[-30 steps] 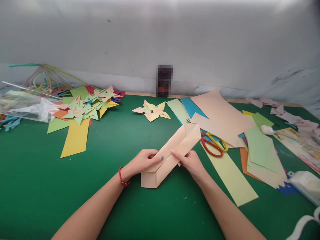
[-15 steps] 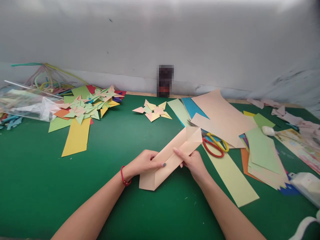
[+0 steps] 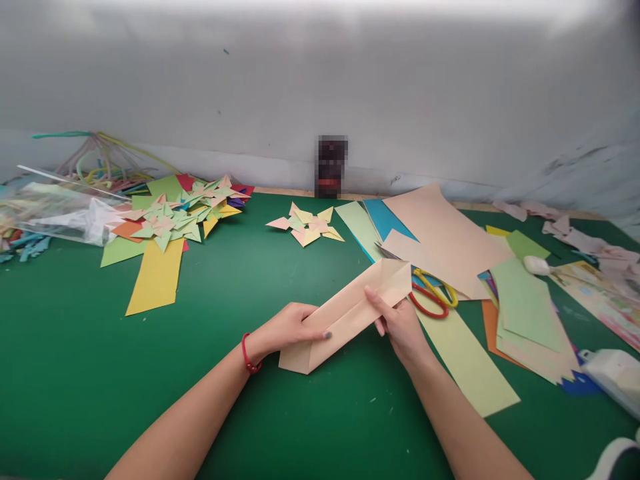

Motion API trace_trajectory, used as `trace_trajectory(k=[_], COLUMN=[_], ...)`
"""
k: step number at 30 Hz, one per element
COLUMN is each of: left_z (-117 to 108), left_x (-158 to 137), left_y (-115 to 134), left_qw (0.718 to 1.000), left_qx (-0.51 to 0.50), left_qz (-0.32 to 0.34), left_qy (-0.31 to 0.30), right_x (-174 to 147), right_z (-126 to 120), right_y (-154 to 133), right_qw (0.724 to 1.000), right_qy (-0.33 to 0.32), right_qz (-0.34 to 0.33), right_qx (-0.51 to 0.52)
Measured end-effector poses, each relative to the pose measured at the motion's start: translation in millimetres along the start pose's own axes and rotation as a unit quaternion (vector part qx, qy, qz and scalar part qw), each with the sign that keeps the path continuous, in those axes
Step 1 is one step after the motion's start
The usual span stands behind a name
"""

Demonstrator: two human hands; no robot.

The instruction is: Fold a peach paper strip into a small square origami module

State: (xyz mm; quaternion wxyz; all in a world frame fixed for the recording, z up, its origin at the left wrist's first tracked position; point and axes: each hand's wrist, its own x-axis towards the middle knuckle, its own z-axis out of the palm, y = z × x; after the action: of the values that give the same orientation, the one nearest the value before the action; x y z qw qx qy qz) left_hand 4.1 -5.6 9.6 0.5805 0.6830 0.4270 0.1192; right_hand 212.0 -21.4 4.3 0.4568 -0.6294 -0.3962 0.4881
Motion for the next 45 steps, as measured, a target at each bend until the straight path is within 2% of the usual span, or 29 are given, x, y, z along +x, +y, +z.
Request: trace_trajectory(k=[3,9,13,17,20,25,31,39,45], left_z=[0,-4,-14,-22,-22,-18,-15,-14,-15], left_x=[0,0,0,0,1,2,-1,-3,-2], left_y=[0,-4,-6,-8,-9,-9,-6,-1,-3], left_qw=[1.0,0.999,0.995,0.986,0.982,0.98,0.987,0.983,0.984], left_qx=[-0.006,0.018,0.044,0.011,-0.002,0.029,0.08,0.097,0.1], left_qz=[-0.015,-0.011,-0.02,-0.004,0.004,0.013,-0.008,-0.005,-0.016], left_qy=[0.002,0.026,0.091,0.167,0.191,0.197,0.139,0.154,0.147], right_x=[2,7,10,11,11,10,12,13,13], right_z=[-2,-9,-10,-9,-7,-4,-6,-3,-4], right_y=[4,12,10,8,9,7,11,13,11], right_qw=[1.0,0.999,0.996,0.993,0.992,0.994,0.993,0.985,0.984], right_qy=[0.004,-0.03,-0.02,0.007,0.016,-0.009,-0.042,-0.065,-0.073], right_qz=[0.003,-0.01,-0.016,-0.01,-0.009,0.007,0.036,0.082,0.083], right_qx=[0.007,0.037,0.082,0.119,0.123,0.112,0.103,0.139,0.14])
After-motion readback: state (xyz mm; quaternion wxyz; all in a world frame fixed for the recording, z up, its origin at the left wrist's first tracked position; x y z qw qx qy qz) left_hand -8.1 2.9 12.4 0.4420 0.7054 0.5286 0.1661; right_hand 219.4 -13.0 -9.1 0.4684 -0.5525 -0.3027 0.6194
